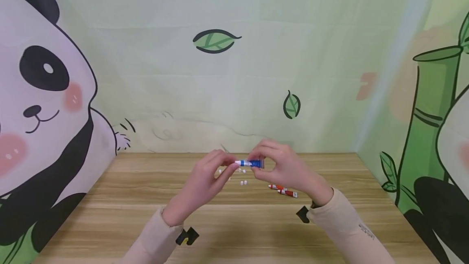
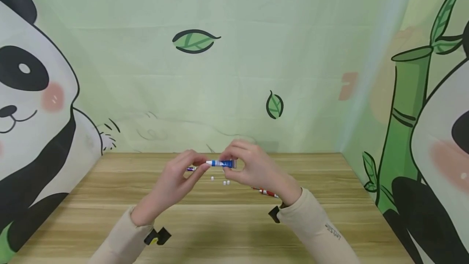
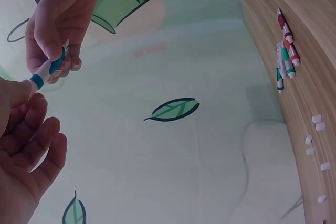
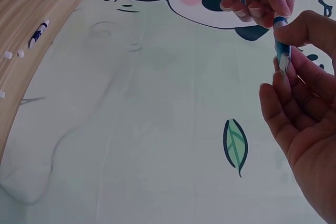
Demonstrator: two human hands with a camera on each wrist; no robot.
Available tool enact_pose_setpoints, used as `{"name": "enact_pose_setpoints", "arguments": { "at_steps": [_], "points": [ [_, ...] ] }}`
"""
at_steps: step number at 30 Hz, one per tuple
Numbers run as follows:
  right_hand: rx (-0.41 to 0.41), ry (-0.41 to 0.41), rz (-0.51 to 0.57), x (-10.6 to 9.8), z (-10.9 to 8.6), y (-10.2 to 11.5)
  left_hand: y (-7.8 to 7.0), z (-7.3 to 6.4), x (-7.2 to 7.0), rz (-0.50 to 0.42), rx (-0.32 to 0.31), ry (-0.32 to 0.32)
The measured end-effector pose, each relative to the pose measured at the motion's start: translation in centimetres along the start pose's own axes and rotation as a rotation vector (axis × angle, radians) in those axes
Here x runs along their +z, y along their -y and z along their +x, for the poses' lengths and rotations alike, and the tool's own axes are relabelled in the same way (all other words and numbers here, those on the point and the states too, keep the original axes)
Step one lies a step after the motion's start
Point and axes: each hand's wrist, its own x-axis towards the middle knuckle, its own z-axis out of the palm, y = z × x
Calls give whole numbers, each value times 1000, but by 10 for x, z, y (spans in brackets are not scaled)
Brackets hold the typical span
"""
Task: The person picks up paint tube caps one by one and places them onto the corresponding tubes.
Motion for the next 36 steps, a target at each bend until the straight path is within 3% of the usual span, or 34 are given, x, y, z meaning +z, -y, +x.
{"name": "enact_pose_setpoints", "arguments": {
  "at_steps": [8, 18, 28, 36],
  "points": [
    [29, 24, 7, 1, 0, 0, 1, 1, -2, 2, 70, -4],
    [29, 4, 9, 5, 0, 0, 1, -2, -4, 13, -33, 10],
    [26, 12, 11, 8, -1, -1, 3, -3, -2, 75, 21, 38],
    [19, 7, -7, 10, 1, 0, 4, -6, -2, 49, 1, 22]
  ]
}}
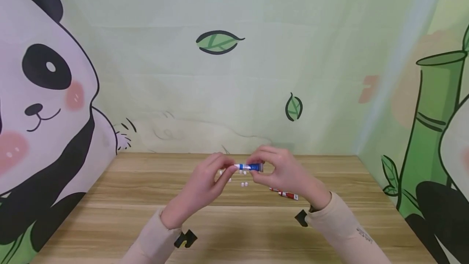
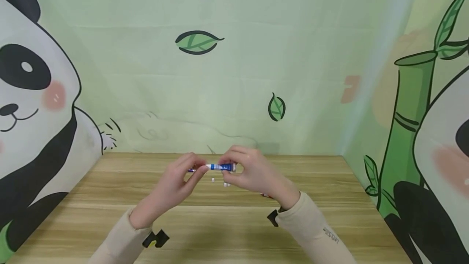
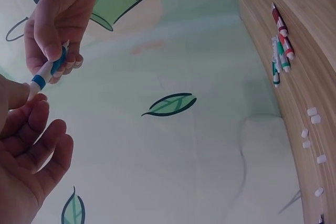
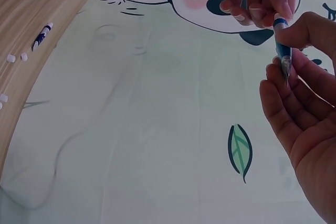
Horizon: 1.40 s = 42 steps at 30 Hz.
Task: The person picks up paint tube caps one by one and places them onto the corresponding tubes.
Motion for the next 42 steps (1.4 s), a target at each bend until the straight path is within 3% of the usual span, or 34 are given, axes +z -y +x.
{"name": "enact_pose_setpoints", "arguments": {
  "at_steps": [9, 22, 35, 42],
  "points": [
    [-4, -15, -11, 1, 0, -1, -3, 1, -1, -32, -52, -15],
    [-32, -38, -44, -1, 1, 1, -3, 5, -1, -2, -30, -14],
    [6, -70, -34, -7, -5, -3, -1, 10, -3, -8, -24, -37],
    [77, -122, -110, -17, -17, -7, 2, 13, -6, -14, -20, -72]
  ]
}}
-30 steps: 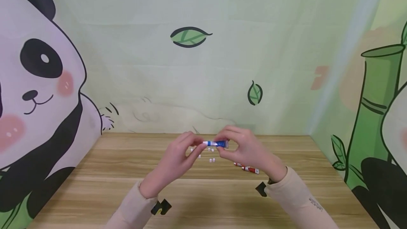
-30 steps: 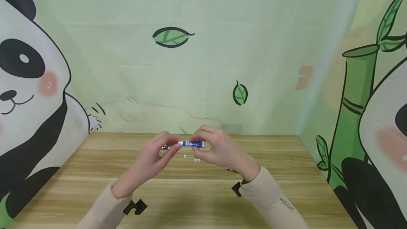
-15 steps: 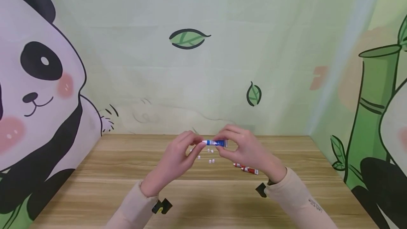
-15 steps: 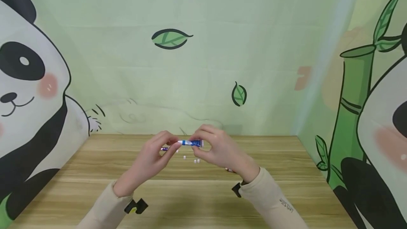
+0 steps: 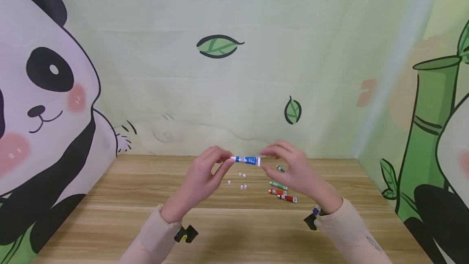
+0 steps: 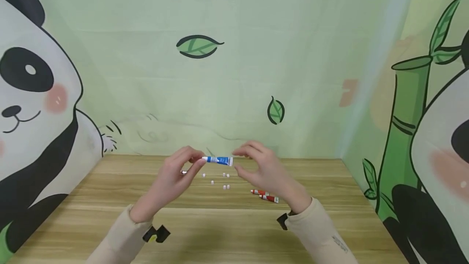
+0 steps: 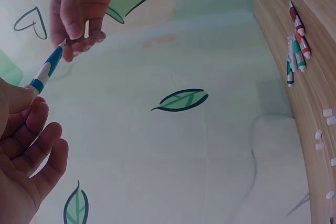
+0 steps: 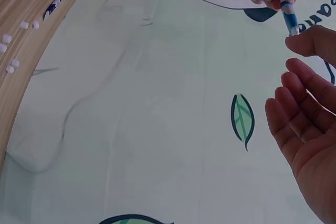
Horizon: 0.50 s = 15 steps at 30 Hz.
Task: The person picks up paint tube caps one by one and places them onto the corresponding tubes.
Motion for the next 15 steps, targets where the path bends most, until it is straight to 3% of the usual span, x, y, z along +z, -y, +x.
{"name": "enact_pose_setpoints", "arguments": {
  "at_steps": [10, 15],
  "points": [
    [98, 25, -40, -3, -12, -6, 3, 0, 0, -11, -6, -8],
    [121, 31, -58, 0, -16, -9, 11, 0, -2, -20, -48, -19]
  ]
}}
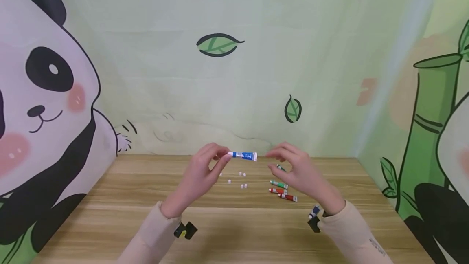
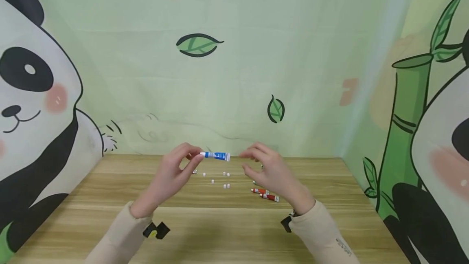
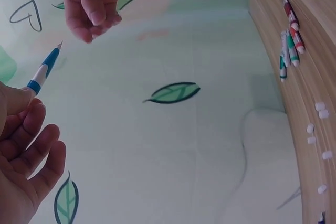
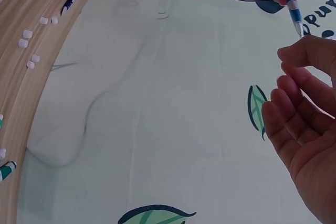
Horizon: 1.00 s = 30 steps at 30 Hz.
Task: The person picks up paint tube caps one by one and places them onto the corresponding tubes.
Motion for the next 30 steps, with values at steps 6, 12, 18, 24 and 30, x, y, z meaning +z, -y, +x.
{"name": "enact_pose_setpoints", "arguments": {
  "at_steps": [6, 12, 18, 24, 30],
  "points": [
    [21, -3, -11, 1, -4, -6, 18, -3, -7, 30, -58, -26],
    [14, -14, -18, 1, -9, -13, 36, -7, -20, 49, -94, -39],
    [24, -16, -7, 1, -13, -17, 45, -13, -41, 96, -150, -40],
    [23, -8, 1, 1, -18, -21, 52, -22, -57, 148, -199, -58],
    [33, -4, 4, 2, -22, -23, 56, -27, -59, 158, -217, -43]
  ]
}}
